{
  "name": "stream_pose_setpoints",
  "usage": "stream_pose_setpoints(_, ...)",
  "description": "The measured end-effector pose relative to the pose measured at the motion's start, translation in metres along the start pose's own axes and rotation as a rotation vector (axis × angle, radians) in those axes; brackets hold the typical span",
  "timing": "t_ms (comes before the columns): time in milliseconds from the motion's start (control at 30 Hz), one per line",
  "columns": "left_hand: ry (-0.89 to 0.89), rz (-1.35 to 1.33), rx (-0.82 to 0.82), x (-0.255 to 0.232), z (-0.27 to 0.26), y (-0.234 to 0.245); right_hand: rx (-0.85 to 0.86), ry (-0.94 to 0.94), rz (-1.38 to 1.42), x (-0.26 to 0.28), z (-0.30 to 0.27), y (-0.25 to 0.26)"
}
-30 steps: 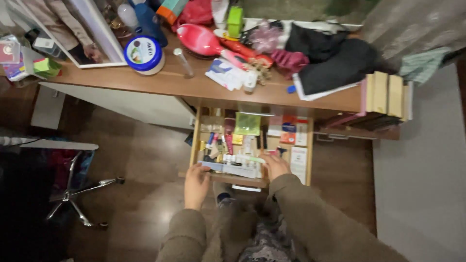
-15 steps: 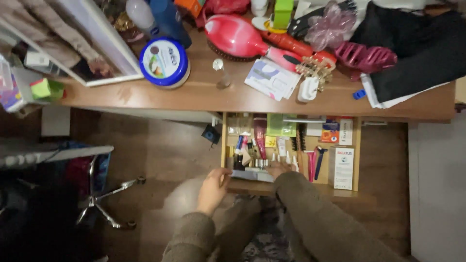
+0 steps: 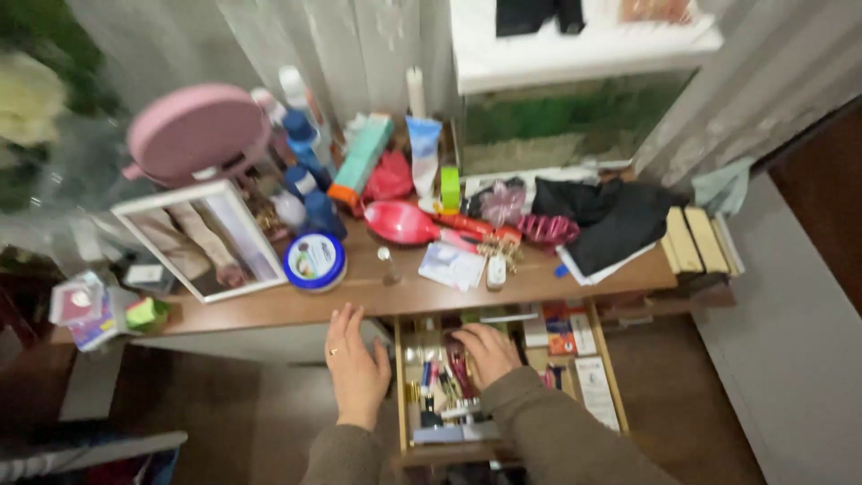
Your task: The person organizes a cluttered dresser drawer by picking up various cosmetic and personal care items from the drawer and the dresser surface, then placing them back into the drawer. Items handled include small boxes, tubes, and a hairbrush.
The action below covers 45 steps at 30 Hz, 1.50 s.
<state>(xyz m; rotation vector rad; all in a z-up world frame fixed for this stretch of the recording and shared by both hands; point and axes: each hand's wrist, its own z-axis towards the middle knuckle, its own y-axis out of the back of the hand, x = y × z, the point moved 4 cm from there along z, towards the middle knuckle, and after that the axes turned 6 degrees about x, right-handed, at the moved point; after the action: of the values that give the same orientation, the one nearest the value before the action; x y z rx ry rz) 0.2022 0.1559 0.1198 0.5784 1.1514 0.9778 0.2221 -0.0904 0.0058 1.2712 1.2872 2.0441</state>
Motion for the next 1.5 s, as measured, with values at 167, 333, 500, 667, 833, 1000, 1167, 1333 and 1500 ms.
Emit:
stream_pose_setpoints(167, -0.025, 0.260, 0.240, 0.014, 0.024, -0.038, 0.092, 0.073, -0.019, 0.049, 0.067, 0.043)
stream_pose_setpoints(333, 0.059, 0.257, 0.336, 0.007, 0.014, -0.048, 0.110, 0.067, -0.184, 0.048, 0.079, 0.014)
stream_pose_setpoints(500, 0.078, 0.278, 0.444, 0.007, 0.017, -0.041, 0.442, -0.013, -0.206, 0.041, 0.087, 0.016)
stream_pose_setpoints(667, 0.175, 0.287, 0.577, 0.015, 0.037, -0.051, 0.282, 0.076, -0.015, -0.005, 0.098, -0.021)
stream_pose_setpoints(833, 0.259, 0.320, 0.758, -0.001, 0.046, -0.034, 0.250, 0.064, 0.031, -0.030, 0.101, -0.041)
stream_pose_setpoints(1000, 0.191, 0.416, 0.648, 0.027, 0.046, -0.068, 0.308, -0.082, -0.084, -0.033, 0.097, -0.047)
stream_pose_setpoints(1167, 0.254, 0.273, 0.686, -0.030, 0.038, -0.007, 0.225, -0.108, 0.003, -0.012, 0.072, -0.019)
stream_pose_setpoints(1333, 0.226, -0.020, 0.741, -0.052, 0.033, -0.014, -0.139, -0.694, 0.413, 0.021, 0.046, 0.075)
stream_pose_setpoints(1500, 0.100, 0.223, 0.573, -0.037, 0.026, -0.048, -0.466, -0.765, 0.224, -0.049, 0.066, 0.095)
